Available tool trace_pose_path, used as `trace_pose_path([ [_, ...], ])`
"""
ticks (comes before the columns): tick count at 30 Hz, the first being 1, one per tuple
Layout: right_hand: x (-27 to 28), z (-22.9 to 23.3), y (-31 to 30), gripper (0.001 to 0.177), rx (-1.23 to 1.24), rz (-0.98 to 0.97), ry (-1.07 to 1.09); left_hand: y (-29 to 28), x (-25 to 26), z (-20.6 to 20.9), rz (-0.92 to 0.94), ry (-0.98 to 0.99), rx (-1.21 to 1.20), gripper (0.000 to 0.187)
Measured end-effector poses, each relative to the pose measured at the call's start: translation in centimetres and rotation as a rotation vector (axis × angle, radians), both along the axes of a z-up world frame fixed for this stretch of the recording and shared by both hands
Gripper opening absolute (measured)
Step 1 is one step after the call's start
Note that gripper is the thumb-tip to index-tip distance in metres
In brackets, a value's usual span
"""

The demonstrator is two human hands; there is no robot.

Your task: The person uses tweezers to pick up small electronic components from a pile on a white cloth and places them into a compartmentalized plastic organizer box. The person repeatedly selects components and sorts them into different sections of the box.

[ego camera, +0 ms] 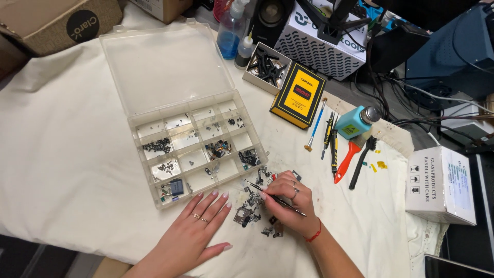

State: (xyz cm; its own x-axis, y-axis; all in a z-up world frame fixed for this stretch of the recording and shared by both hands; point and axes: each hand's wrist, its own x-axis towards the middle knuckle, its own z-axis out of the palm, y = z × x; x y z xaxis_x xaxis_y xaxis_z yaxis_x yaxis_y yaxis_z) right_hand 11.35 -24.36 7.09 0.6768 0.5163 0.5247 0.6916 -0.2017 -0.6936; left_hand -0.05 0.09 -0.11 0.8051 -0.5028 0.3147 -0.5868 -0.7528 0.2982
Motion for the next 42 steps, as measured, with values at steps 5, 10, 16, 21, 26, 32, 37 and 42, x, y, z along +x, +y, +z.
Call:
trace_pose_path([
  [5,1.5,2.3,2.8,0.007,0.008,0.069,-0.015,0.0,-0.1,-0.2,0.005,-0.004,-0.019,0.08],
  [10,3.5,3.5,6.6,0.011,0.059,0.111,-0.047,0.1,-0.2,-0.4,-0.028,0.043,-0.105,0.076],
  [16,6.8,3.9,11.1,0.009,0.018,0.111,-0.094,-0.3,-0.5,-2.0,-0.012,0.045,-0.031,0.078],
  [21,9.5,2.6,13.9,0.008,-0.056,0.084,-0.037,-0.2,-0.5,-2.3,-0.019,0.06,-0.064,0.078],
  [26,11.3,0.9,15.2,0.007,-0.112,0.068,-0.026,-0.4,-0.3,-3.1,-0.028,0.062,-0.023,0.08],
  [32,11.5,0.3,15.0,0.005,-0.156,0.017,0.031,-0.4,-0.4,-3.0,-0.033,0.064,-0.046,0.08],
  [37,10.4,1.6,13.9,0.006,-0.118,-0.006,-0.023,-0.4,-0.5,-3.1,-0.019,0.056,-0.034,0.08],
  [42,8.0,3.2,10.7,0.01,-0.066,-0.052,-0.04,0.0,-0.4,-2.2,-0.038,0.078,-0.078,0.077],
])
